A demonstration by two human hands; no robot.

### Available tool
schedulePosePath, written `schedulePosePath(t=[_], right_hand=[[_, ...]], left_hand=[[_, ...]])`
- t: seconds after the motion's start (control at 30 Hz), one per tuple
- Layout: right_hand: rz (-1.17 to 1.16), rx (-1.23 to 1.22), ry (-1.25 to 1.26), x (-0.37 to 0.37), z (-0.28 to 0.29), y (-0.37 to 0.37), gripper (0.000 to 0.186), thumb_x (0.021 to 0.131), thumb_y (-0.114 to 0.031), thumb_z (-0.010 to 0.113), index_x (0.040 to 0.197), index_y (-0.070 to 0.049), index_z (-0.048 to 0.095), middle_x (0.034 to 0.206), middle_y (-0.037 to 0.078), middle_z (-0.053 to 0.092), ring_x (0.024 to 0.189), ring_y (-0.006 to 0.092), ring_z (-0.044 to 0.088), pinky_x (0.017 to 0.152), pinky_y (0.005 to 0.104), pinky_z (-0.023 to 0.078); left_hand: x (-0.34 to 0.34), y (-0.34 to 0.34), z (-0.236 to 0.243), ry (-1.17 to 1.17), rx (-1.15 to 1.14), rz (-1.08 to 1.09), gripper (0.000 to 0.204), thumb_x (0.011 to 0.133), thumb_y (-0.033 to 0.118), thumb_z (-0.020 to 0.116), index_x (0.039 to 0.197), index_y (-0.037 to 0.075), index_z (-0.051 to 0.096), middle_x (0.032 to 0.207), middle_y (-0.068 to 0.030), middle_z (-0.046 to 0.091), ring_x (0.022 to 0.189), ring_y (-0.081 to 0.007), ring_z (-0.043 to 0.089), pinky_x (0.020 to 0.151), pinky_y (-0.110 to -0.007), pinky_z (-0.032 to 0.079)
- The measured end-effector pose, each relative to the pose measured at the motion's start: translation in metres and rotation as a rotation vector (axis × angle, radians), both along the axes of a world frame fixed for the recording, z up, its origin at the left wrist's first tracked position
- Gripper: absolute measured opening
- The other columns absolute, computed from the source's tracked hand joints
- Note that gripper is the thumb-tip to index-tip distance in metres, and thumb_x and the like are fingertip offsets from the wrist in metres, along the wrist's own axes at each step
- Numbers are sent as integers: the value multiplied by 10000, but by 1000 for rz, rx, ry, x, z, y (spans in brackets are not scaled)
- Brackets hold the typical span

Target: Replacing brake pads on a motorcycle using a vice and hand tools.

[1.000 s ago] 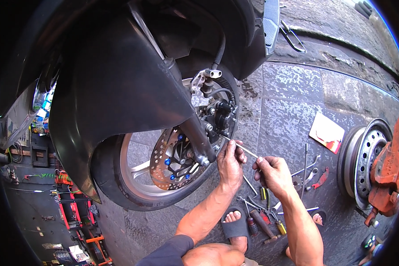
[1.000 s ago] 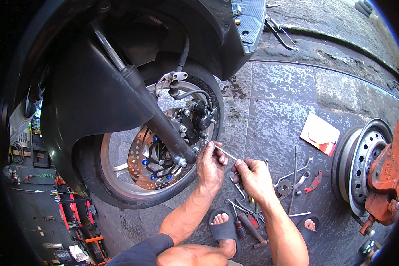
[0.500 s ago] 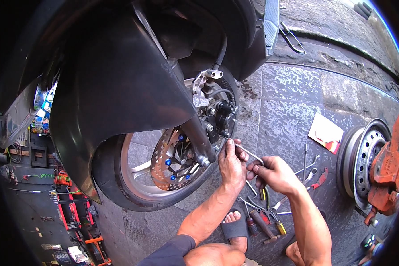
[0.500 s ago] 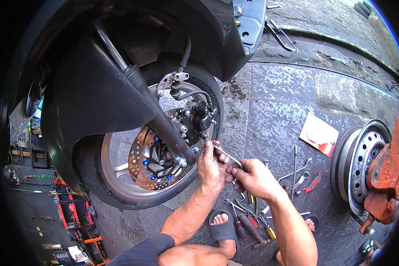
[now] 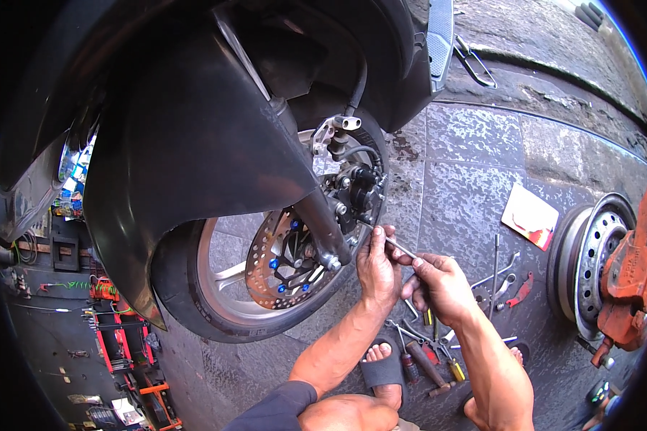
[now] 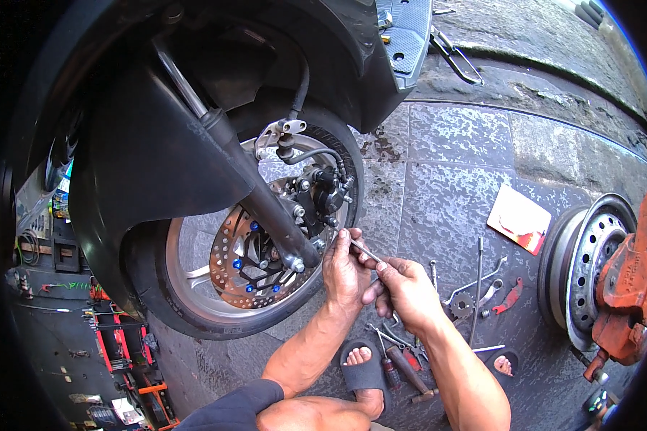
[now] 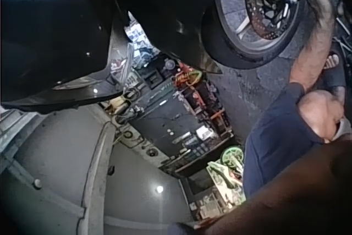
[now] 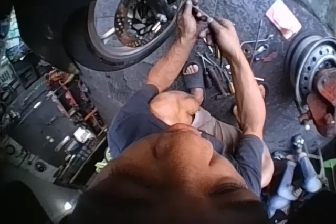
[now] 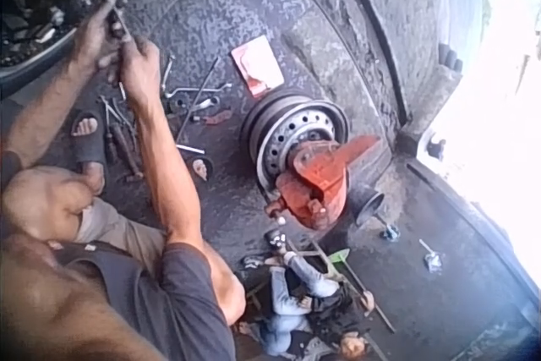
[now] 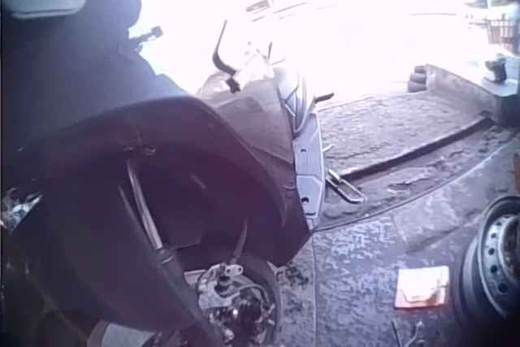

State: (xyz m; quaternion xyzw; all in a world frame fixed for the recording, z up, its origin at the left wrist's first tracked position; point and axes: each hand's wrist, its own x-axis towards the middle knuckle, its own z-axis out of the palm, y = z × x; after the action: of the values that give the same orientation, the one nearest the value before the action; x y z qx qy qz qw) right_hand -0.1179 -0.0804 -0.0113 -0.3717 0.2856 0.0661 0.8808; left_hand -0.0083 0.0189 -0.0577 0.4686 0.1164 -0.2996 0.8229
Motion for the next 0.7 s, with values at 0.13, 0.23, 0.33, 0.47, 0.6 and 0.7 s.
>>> schedulePosePath(t=[0.13, 0.23, 0.33, 0.47, 0.6, 0.7], right_hand=[[-21, -996, -60, -7, 13, 11, 372, 965, -168, 620, 1262, 52, 583, 847, 122, 723, 647, 161, 661, 613, 322, 539], [-11, -1232, -46, -9, -1, 3, 315, 937, -213, 650, 1118, 45, 658, 825, 206, 714, 743, 352, 722, 712, 401, 557], [-114, -288, 138, 3, -2, -5, 431, 1034, -371, 519, 948, 20, 677, 634, 87, 667, 499, 147, 585, 487, 270, 452], [-142, -264, 144, 8, -2, -5, 485, 1039, -416, 497, 899, 13, 675, 550, 38, 597, 409, 91, 466, 404, 236, 349], [-192, -73, 94, 2, -21, -8, 459, 1032, -384, 521, 878, 23, 666, 518, 29, 549, 385, 99, 426, 392, 241, 327], [-175, 120, 87, -5, -25, -14, 373, 1002, -328, 586, 986, 36, 663, 603, 104, 604, 459, 180, 534, 460, 294, 433]], left_hand=[[-2, -3, 7, 18, 21, 20, 267, 1037, 270, 554, 1005, 9, 602, 702, -5, 493, 608, -96, 470, 569, -250, 433], [-3, -5, 6, 28, -21, 27, 262, 1034, 265, 560, 990, 10, 601, 716, -7, 492, 614, -98, 467, 564, -250, 422], [-1, -4, 5, 34, -32, 39, 257, 1033, 261, 562, 974, 13, 600, 714, -8, 490, 613, -101, 465, 564, -253, 417], [1, -3, 5, 29, -27, 50, 254, 1031, 256, 567, 957, 15, 599, 706, -7, 482, 610, -105, 462, 570, -258, 419], [-1, -6, 6, 42, -57, 47, 253, 1030, 253, 569, 957, 13, 599, 705, -6, 479, 609, -107, 461, 572, -257, 419], [-1, -7, 5, 47, -46, 46, 249, 1028, 250, 574, 963, 12, 601, 704, -6, 479, 609, -108, 459, 570, -258, 419]])
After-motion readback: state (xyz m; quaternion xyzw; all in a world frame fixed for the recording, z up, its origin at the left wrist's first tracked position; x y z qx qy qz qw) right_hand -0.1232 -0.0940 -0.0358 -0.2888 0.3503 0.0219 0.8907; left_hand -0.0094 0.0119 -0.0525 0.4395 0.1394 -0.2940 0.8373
